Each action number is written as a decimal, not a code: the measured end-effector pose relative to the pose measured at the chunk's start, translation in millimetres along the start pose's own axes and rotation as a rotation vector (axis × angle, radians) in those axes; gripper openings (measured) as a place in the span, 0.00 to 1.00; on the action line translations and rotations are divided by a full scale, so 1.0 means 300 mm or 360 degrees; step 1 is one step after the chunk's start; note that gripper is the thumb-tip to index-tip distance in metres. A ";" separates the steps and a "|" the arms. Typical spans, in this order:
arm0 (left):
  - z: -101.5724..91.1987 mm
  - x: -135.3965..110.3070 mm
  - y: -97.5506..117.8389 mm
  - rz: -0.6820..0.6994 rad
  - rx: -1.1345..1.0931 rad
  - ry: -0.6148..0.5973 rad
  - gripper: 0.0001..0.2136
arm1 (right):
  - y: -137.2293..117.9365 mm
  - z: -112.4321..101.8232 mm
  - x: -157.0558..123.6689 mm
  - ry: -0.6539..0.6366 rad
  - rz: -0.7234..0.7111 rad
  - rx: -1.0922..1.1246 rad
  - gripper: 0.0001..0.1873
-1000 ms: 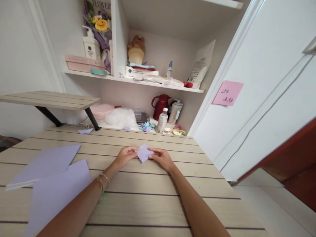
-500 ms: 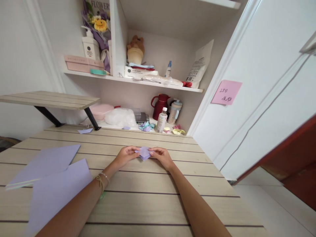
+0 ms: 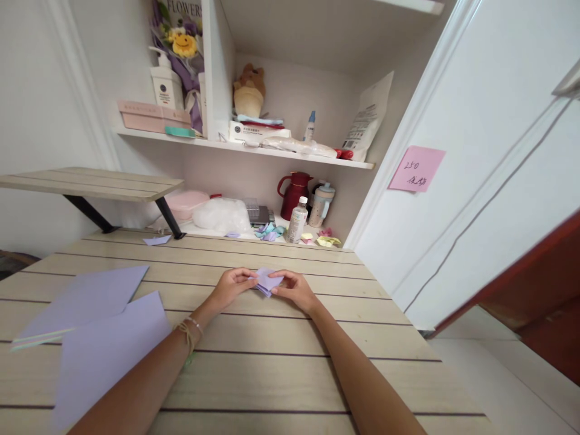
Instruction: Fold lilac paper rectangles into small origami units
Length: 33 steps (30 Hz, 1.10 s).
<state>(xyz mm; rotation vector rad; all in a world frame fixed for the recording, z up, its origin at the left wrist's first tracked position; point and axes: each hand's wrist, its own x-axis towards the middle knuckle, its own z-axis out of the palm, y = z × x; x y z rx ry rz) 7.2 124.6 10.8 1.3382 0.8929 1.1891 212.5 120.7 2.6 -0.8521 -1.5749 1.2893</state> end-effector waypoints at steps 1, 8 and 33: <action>0.000 0.001 -0.002 0.0008 0.0002 0.0003 0.10 | 0.000 0.001 -0.001 -0.0004 0.0015 -0.0003 0.24; -0.006 0.007 -0.012 0.0092 0.0003 0.0032 0.09 | -0.011 0.006 -0.003 -0.0042 0.0018 0.0078 0.21; -0.008 0.005 -0.017 -0.0019 0.0054 -0.0183 0.14 | -0.002 -0.001 0.008 -0.0193 -0.0135 -0.0003 0.19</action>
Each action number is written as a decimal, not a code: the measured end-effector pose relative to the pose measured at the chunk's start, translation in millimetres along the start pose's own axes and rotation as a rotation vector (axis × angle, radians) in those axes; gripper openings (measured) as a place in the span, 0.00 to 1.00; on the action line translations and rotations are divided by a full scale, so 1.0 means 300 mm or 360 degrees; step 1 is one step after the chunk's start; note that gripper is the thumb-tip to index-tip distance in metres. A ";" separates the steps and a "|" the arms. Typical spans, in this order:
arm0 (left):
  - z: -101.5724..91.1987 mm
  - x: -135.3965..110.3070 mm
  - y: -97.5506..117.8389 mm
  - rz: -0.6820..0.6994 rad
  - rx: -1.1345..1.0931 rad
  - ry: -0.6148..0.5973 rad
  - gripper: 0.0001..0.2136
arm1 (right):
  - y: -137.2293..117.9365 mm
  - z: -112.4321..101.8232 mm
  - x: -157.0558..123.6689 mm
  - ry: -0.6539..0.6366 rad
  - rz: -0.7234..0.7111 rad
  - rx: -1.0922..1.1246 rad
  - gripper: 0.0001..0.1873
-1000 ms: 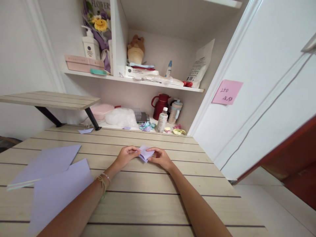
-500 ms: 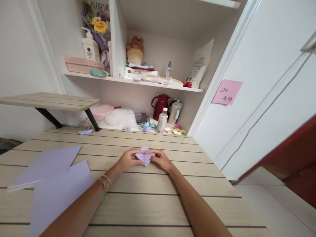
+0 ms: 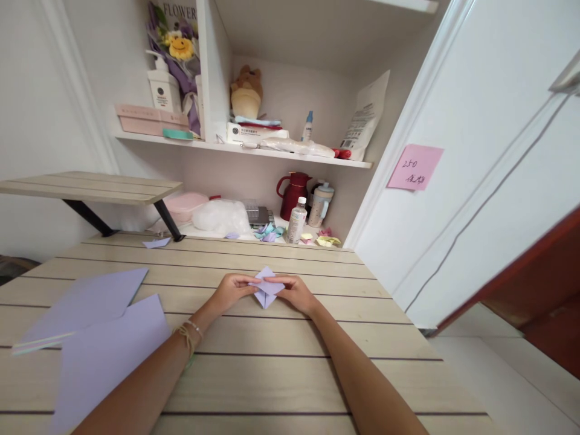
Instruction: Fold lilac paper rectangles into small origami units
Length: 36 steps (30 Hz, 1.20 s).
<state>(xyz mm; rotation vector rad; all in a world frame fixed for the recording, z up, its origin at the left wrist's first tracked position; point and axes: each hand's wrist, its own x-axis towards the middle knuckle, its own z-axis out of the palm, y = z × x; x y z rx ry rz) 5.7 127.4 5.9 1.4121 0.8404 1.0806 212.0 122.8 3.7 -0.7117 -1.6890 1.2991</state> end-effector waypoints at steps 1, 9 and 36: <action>0.003 -0.002 0.004 -0.0004 0.0016 -0.0025 0.13 | -0.002 0.002 0.000 -0.0051 0.0007 -0.0025 0.20; 0.000 -0.004 0.018 0.0018 0.0166 0.0102 0.10 | -0.013 0.009 0.001 0.0127 -0.0005 0.0064 0.12; 0.014 -0.002 0.013 -0.0061 -0.0294 0.0384 0.13 | 0.023 -0.043 -0.002 0.0454 0.0286 0.0441 0.15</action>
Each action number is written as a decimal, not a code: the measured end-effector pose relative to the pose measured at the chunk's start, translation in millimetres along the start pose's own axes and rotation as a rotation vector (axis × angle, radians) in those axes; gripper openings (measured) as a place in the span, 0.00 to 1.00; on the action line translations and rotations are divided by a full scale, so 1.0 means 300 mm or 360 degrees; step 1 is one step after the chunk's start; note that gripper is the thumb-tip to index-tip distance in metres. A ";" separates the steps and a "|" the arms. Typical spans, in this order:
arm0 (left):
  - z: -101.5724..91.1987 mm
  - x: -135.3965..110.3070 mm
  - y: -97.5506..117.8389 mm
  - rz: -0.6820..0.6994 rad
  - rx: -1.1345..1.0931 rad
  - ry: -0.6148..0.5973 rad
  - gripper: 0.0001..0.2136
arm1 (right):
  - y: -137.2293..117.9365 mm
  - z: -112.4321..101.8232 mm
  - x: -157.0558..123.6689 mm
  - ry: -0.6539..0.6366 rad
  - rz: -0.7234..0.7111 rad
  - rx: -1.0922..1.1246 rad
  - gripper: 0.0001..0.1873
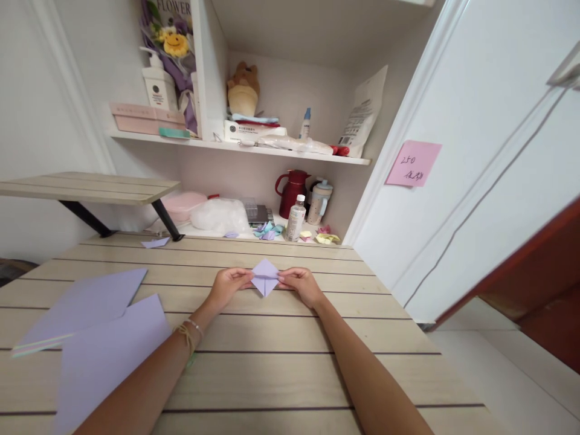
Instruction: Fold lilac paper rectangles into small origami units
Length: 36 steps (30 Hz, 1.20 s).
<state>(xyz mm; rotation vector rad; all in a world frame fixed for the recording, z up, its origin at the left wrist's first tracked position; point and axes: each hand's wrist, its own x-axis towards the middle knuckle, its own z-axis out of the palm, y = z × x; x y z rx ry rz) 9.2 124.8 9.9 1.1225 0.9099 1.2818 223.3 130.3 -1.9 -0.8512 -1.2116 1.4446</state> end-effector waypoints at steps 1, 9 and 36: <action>0.001 0.000 0.000 0.0002 0.0000 0.0008 0.13 | -0.002 -0.003 -0.001 -0.0019 0.0005 -0.0018 0.15; -0.008 0.007 -0.001 0.0015 0.0011 0.0037 0.14 | -0.022 0.004 -0.015 0.0021 -0.0130 -0.0152 0.14; 0.000 -0.011 0.022 0.0006 0.0424 -0.0301 0.24 | -0.014 0.052 -0.003 -0.0096 -0.0146 -0.0198 0.19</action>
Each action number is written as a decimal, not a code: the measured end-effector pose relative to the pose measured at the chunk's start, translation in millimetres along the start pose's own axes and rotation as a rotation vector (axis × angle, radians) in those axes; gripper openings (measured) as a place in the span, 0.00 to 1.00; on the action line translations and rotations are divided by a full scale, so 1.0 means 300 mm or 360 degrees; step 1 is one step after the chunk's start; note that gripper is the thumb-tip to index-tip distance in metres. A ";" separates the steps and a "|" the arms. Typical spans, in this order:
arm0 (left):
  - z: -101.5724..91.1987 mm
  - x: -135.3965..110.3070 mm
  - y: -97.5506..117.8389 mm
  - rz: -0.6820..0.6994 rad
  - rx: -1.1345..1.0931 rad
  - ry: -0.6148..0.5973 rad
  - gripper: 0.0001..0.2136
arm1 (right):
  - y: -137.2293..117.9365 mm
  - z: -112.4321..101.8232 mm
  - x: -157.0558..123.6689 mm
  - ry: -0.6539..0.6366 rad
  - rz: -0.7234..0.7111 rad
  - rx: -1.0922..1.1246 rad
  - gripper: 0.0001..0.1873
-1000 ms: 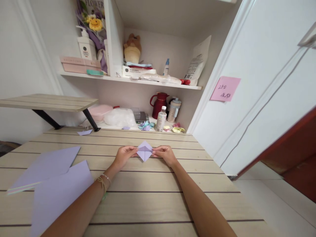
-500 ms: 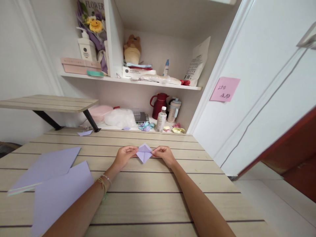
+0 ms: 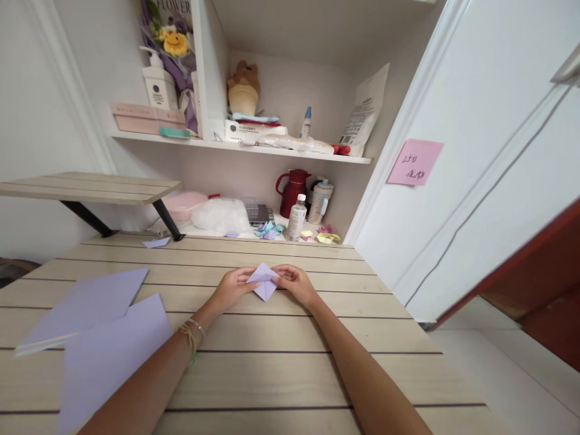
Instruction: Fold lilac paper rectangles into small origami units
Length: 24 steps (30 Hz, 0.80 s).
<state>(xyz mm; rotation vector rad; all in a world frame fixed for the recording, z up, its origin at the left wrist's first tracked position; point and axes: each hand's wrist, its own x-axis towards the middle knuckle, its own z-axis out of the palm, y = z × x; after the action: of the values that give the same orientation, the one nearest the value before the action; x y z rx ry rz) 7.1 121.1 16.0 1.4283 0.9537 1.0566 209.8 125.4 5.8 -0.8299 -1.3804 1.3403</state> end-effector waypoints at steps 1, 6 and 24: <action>0.002 -0.001 0.002 -0.0001 0.0009 -0.0013 0.23 | 0.001 0.003 0.000 0.0025 -0.0003 -0.0002 0.18; 0.005 0.001 0.002 0.0022 -0.0003 -0.0031 0.20 | 0.013 0.017 0.004 0.0155 -0.0015 -0.0005 0.13; 0.008 0.000 -0.001 0.0004 0.0168 -0.0156 0.12 | 0.031 0.048 0.016 0.0410 -0.0100 0.0035 0.20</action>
<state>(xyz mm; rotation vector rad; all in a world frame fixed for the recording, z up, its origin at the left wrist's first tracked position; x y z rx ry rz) 9.5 120.3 15.6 1.5540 0.9488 0.9409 193.2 127.0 -0.8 -0.9033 -1.1784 1.1540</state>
